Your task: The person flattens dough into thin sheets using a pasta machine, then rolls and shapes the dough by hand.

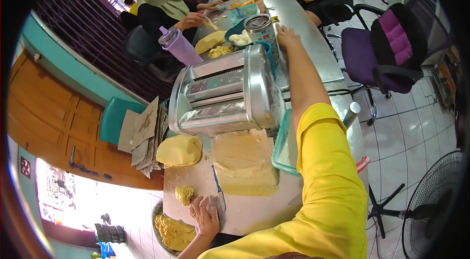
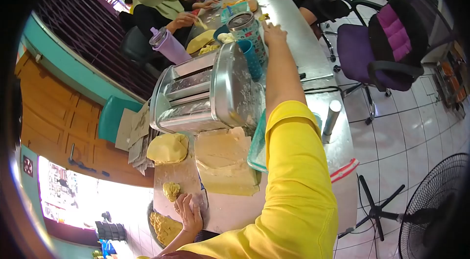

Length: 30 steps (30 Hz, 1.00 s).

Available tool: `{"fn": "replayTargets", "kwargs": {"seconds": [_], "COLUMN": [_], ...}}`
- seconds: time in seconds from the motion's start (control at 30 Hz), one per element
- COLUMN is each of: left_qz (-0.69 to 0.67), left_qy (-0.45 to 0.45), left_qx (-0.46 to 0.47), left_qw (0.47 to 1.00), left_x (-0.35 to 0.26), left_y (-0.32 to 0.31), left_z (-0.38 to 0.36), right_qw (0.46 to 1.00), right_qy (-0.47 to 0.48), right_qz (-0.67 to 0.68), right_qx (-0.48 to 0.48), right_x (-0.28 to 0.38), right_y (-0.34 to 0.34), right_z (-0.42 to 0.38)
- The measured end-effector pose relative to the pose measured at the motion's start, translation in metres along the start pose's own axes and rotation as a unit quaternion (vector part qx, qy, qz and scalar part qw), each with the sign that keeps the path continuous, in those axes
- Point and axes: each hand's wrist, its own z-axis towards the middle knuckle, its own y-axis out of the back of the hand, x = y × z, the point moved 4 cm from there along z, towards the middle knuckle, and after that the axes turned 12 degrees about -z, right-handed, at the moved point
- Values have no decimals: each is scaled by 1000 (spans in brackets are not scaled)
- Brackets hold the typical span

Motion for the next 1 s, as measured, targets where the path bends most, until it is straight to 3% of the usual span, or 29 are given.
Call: {"fn": "replayTargets", "kwargs": {"seconds": [0.07, 0.17, 0.2, 0.3, 0.37, 0.43, 0.5, 0.57, 0.63, 0.77, 0.83, 1.0], "left_qz": [-2, -12, -10, -11, -16, -11, -15, -6, -6, -30, -45, -141], "left_qy": [7, 7, 9, 1, -6, 0, -1, -7, -15, -21, -25, -48], "left_qx": [7, 9, 13, 4, -6, -1, -6, -10, -19, -56, -76, -112], "left_qw": [1000, 1000, 1000, 1000, 1000, 1000, 1000, 1000, 1000, 998, 996, 982], "left_x": [2, 1, 1, -1, -2, -4, -3, -3, -3, 2, 2, 10], "left_y": [-1, -2, -2, -2, 0, 0, 0, 1, 2, 2, 3, 12], "left_z": [-2, -3, -2, 0, -1, -1, -1, -2, 0, -2, -2, -7], "right_qw": [995, 996, 998, 998, 999, 991, 993, 941, 894, 833, 762, 797], "right_qy": [-29, -40, -45, 4, 12, -69, -68, -177, -215, -92, -75, 94], "right_qz": [75, 46, 43, 26, 43, 111, 94, 274, 371, 429, 594, 586], "right_qx": [59, 65, 22, 62, 25, 28, -5, -86, -134, -337, -247, -111], "right_x": [-5, -10, -14, -20, -22, -33, -40, -55, -45, -72, -31, 49], "right_y": [-2, 0, -14, -1, 13, 23, 40, 73, 146, 178, 246, 280], "right_z": [-4, -6, 4, 2, -10, -18, -24, -37, -89, -105, -185, -334]}}
